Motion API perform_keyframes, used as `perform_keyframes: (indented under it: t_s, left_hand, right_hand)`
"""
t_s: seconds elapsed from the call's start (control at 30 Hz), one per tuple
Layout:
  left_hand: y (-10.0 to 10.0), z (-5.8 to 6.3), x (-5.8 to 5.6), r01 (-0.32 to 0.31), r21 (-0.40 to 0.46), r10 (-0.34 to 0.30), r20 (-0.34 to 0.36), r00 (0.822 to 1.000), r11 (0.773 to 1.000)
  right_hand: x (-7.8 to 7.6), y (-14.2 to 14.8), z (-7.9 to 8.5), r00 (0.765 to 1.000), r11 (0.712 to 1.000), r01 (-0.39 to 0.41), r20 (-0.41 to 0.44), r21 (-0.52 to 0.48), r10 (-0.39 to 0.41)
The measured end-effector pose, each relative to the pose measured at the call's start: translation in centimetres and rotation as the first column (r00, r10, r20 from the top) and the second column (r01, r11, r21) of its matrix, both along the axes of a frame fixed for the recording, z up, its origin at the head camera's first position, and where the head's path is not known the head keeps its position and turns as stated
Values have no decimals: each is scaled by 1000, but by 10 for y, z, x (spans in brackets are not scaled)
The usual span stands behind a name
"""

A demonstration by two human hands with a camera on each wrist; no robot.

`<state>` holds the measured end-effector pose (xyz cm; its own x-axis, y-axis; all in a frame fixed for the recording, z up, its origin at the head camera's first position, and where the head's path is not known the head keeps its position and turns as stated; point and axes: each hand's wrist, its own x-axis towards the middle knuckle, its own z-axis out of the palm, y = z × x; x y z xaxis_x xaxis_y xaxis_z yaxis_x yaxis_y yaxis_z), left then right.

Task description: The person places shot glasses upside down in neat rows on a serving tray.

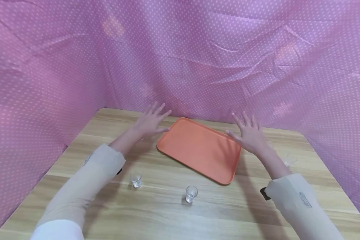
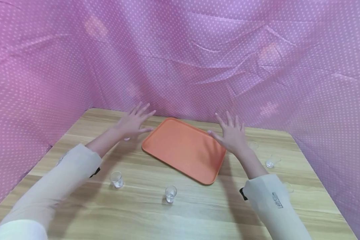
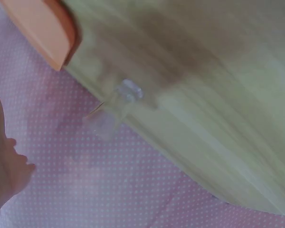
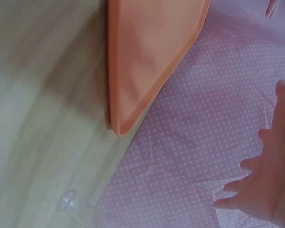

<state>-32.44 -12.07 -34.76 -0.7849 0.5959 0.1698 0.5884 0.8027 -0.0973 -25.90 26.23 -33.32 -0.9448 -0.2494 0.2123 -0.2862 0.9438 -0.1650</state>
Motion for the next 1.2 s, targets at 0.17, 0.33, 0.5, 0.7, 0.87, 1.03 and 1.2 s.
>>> perform_keyframes:
  t_s: [0.17,0.33,0.5,0.7,0.87,1.03,1.2]
  left_hand:
    - [-2,-13,8,161,15,-161,-3,987,987]
    - [2,-24,19,180,146,-199,134,971,973]
    - [7,-34,23,26,363,-145,306,941,932]
    - [4,-49,15,-119,480,-128,451,883,869]
    - [3,-57,12,-178,526,-135,502,854,831]
    - [3,-61,13,-242,578,-145,542,828,779]
    - [1,-63,14,-318,637,-217,617,756,702]
  right_hand:
    - [17,2,-12,1000,997,-20,11,-71,20]
    - [37,7,-25,992,970,29,122,-243,1]
    - [50,11,-39,964,917,149,261,-371,-51]
    - [59,6,-56,829,667,373,554,-645,72]
    - [61,3,-61,803,570,433,586,-699,109]
    - [57,5,-65,798,556,440,591,-705,118]
    - [50,11,-66,797,524,438,585,-730,149]
